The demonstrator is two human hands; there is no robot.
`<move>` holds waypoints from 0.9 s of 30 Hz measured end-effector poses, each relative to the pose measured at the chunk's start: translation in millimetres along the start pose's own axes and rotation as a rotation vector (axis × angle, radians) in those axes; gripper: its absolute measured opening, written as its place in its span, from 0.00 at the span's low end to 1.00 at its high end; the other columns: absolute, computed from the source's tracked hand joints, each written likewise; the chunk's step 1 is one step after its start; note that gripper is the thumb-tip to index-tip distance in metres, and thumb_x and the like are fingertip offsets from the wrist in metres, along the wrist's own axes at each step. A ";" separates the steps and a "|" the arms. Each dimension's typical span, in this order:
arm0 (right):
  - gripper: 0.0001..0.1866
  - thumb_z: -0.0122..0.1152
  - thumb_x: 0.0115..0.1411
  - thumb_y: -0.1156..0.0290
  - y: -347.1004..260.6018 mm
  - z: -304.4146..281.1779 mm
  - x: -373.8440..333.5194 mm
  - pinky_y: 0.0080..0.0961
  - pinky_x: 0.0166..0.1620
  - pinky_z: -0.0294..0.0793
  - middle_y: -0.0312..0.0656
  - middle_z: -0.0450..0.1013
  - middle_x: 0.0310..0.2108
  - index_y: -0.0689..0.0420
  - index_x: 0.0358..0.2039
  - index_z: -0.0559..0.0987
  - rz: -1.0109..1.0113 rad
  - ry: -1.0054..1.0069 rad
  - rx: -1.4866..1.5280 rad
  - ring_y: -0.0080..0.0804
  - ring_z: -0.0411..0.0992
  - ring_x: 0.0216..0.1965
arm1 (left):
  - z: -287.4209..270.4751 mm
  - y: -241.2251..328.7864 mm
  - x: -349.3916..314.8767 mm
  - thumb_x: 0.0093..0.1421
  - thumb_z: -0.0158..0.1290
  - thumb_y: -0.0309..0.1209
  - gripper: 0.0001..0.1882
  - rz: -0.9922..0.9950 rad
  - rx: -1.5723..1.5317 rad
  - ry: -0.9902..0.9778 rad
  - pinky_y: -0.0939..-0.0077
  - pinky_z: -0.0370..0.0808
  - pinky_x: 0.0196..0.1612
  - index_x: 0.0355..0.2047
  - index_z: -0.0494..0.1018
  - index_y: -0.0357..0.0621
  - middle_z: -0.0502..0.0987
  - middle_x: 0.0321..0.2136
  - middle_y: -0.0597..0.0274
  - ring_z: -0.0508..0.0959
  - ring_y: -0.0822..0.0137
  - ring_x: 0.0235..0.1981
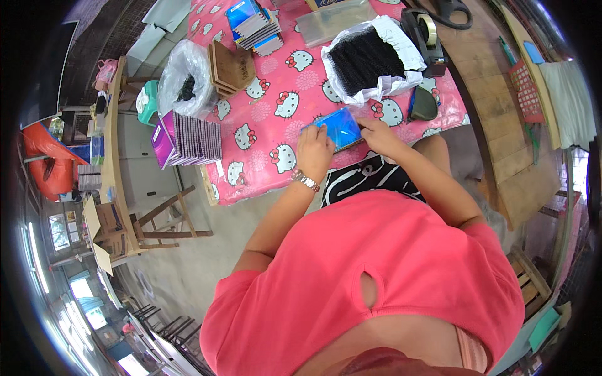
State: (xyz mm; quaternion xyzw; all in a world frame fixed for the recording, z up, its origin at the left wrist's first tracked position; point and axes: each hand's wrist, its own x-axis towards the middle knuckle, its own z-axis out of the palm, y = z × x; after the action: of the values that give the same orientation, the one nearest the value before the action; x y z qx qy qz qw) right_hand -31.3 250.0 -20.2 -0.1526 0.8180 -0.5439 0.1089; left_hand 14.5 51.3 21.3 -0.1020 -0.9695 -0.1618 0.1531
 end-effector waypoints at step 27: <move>0.44 0.58 0.50 0.40 -72.9 41.6 -47.0 0.60 0.64 0.41 0.66 0.55 0.60 0.55 0.60 0.64 -0.551 -0.238 -0.792 0.60 0.51 0.64 | -29.5 -26.5 2.0 0.47 0.54 0.27 0.06 0.030 0.071 -0.195 0.63 0.75 0.35 0.26 0.76 0.39 0.74 0.27 0.52 0.75 0.54 0.34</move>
State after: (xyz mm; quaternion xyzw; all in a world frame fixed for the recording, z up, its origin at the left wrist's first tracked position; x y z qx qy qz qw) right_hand 36.4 205.2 31.7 -0.4537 0.8730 -0.1786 -0.0127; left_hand 13.9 16.8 41.0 -0.1260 -0.9833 -0.1143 0.0641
